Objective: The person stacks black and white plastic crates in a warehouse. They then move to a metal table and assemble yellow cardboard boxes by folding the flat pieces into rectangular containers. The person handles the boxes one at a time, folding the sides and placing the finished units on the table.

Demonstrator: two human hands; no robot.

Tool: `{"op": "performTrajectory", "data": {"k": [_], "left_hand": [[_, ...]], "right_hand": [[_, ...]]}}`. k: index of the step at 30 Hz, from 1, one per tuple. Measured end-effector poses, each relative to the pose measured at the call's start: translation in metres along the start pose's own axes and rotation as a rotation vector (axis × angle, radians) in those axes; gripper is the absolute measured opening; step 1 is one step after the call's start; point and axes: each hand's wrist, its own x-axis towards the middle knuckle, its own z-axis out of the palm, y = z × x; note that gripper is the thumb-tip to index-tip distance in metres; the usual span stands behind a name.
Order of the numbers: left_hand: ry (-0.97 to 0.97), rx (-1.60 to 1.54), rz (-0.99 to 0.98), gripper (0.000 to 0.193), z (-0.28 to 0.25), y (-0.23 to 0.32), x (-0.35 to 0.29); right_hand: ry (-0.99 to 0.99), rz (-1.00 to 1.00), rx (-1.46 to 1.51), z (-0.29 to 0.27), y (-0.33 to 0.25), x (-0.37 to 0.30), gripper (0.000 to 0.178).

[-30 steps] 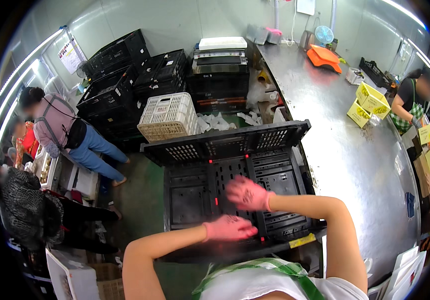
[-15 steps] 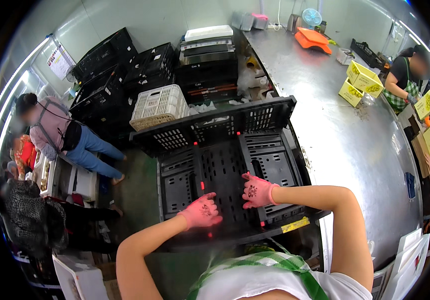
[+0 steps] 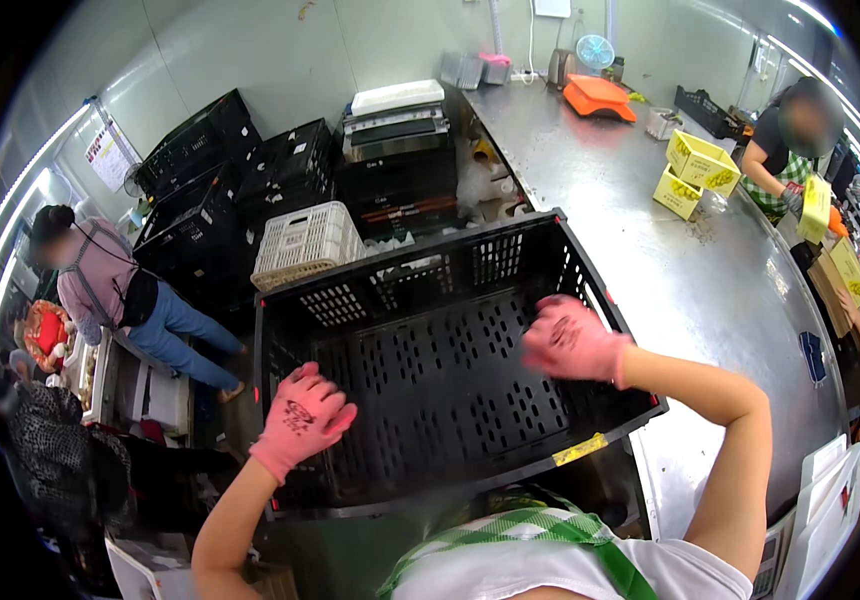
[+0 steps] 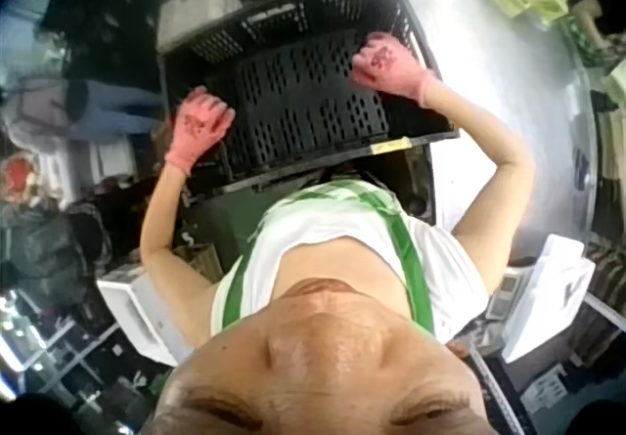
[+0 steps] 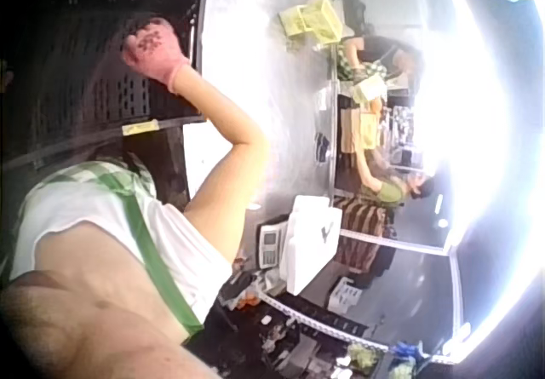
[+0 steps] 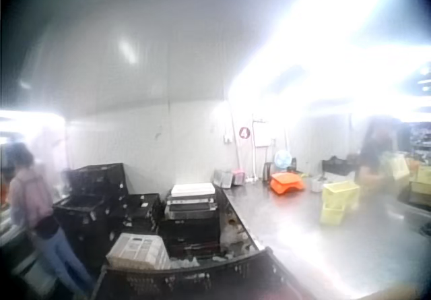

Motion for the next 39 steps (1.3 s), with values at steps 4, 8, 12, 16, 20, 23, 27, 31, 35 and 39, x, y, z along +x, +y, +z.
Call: {"op": "performTrajectory", "data": {"k": [4,8,12,16,20,23,27,31,35,39], "left_hand": [[0.046,0.327,-0.058,0.032,0.03,-0.055,-0.066],[-0.313,0.433,-0.231,0.052,0.031,-0.052,-0.069],[-0.096,0.127,-0.291,0.063,0.028,-0.049,-0.054],[0.22,-0.335,-0.352,0.082,0.013,-0.023,-0.037],[0.068,-0.617,-0.384,0.089,0.0,-0.011,-0.008],[-0.068,-0.604,-0.289,0.088,-0.015,-0.002,0.012],[0.156,-0.092,0.21,0.081,-0.015,0.009,0.052],[0.226,-0.109,0.375,0.077,-0.008,0.042,0.095],[0.244,-0.576,0.504,0.093,0.009,0.082,0.113],[0.25,-0.657,0.686,0.095,-0.021,0.156,0.134]], "right_hand": [[-0.03,0.097,-0.307,0.02,0.035,-0.035,0.036],[-0.228,0.205,-0.674,0.048,0.056,-0.056,0.044],[0.1,0.34,-0.103,0.029,0.047,-0.06,0.05],[0.354,0.525,0.272,0.001,0.012,-0.055,0.058],[0.444,0.777,0.623,-0.034,-0.03,-0.07,0.068],[0.621,0.872,0.657,-0.039,-0.053,-0.099,0.075],[0.529,1.156,0.318,-0.046,-0.098,-0.148,0.082],[0.546,1.441,0.292,-0.045,-0.151,-0.211,0.08],[0.927,1.675,0.642,-0.039,-0.201,-0.242,0.059],[0.763,1.865,0.315,-0.006,-0.238,-0.293,0.042]]}}
